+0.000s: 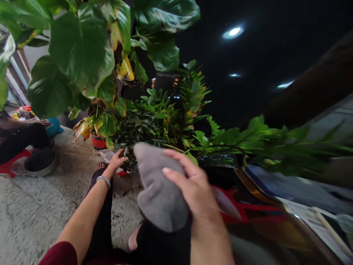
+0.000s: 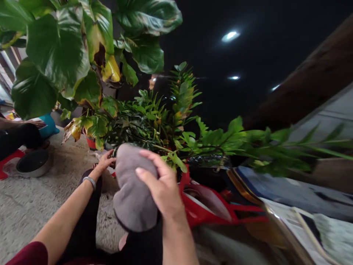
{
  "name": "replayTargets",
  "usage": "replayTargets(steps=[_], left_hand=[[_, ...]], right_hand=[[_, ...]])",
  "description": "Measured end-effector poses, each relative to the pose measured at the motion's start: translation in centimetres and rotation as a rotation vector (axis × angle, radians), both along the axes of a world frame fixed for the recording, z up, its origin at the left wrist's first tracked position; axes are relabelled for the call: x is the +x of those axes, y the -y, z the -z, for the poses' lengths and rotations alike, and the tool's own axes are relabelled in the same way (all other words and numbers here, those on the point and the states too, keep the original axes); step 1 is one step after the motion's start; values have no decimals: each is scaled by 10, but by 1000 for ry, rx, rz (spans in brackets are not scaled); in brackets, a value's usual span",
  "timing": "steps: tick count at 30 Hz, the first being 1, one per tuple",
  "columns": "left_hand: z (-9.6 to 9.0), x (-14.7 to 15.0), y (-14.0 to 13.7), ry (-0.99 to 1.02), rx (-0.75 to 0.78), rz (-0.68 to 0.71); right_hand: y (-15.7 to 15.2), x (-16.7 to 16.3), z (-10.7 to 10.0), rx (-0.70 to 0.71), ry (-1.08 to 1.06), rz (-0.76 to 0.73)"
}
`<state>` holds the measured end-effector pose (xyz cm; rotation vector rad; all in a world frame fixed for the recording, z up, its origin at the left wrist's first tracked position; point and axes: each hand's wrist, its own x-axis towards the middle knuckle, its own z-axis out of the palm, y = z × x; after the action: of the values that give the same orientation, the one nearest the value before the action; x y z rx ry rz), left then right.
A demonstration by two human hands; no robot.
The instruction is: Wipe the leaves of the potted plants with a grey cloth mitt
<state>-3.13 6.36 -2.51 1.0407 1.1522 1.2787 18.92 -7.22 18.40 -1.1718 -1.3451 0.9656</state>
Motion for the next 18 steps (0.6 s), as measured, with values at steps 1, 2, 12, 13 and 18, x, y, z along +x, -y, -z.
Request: replayTargets(steps=[1, 2, 12, 13, 18], left_hand=[[-2, 3, 2, 18, -17, 20], [-3, 5, 4, 39, -35, 42], [1, 29, 0, 138, -130, 88], [2, 31, -1, 141, -146, 92], [2, 39, 2, 115, -156, 238]], right_hand=[[-7, 9, -12, 100, 1, 127], [-19, 15, -18, 188, -9, 247], [-3, -16, 85, -191, 0, -53], [19, -8, 89, -211, 25, -125], [96, 81, 88, -313, 47, 73]])
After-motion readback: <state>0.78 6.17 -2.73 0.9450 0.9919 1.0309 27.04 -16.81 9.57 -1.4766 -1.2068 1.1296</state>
